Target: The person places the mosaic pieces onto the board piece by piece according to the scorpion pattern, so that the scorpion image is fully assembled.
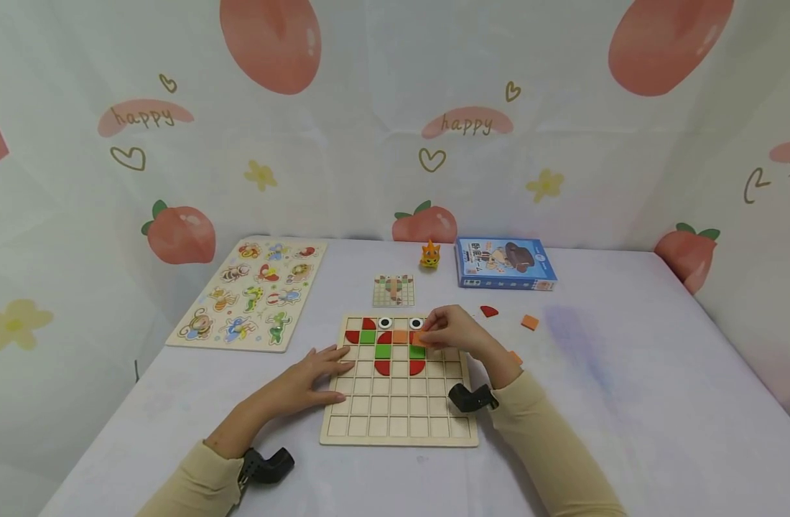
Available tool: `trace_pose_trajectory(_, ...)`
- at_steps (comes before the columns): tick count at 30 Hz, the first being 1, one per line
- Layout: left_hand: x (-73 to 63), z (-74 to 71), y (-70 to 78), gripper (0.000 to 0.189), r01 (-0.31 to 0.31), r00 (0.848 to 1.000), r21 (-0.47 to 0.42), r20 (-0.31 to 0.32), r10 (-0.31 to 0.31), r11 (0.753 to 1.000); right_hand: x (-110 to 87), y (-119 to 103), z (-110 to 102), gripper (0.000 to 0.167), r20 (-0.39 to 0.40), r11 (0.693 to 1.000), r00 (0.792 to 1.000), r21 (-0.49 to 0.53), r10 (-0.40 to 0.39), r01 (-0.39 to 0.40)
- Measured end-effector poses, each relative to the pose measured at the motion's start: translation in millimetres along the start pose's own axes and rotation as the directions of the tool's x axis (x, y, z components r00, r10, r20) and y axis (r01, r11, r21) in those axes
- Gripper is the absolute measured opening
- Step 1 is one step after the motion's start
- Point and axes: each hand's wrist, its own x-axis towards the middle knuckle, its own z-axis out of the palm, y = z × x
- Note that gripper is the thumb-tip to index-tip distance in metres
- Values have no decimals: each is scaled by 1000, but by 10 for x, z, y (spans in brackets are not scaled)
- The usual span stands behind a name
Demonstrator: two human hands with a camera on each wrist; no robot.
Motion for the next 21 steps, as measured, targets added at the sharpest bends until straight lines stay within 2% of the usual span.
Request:
trace_pose_trajectory(11, -4, 7, 2, 58, 8, 1000, -15, 3, -8, 1000, 161, -55, 229, 15, 77, 999, 997, -21, -24, 26)
trace_pose_trajectory(16, -1, 2, 7, 58, 12, 1000, -8, 5, -12, 1000, 181, -59, 282, 14, 85, 992, 994, -96, -68, 76)
trace_pose_trajectory(21, -1, -4, 11, 58, 17, 1000, -3, 7, -17, 1000, 179, -89, 319, 10, 57, 978, 995, -190, -77, 87)
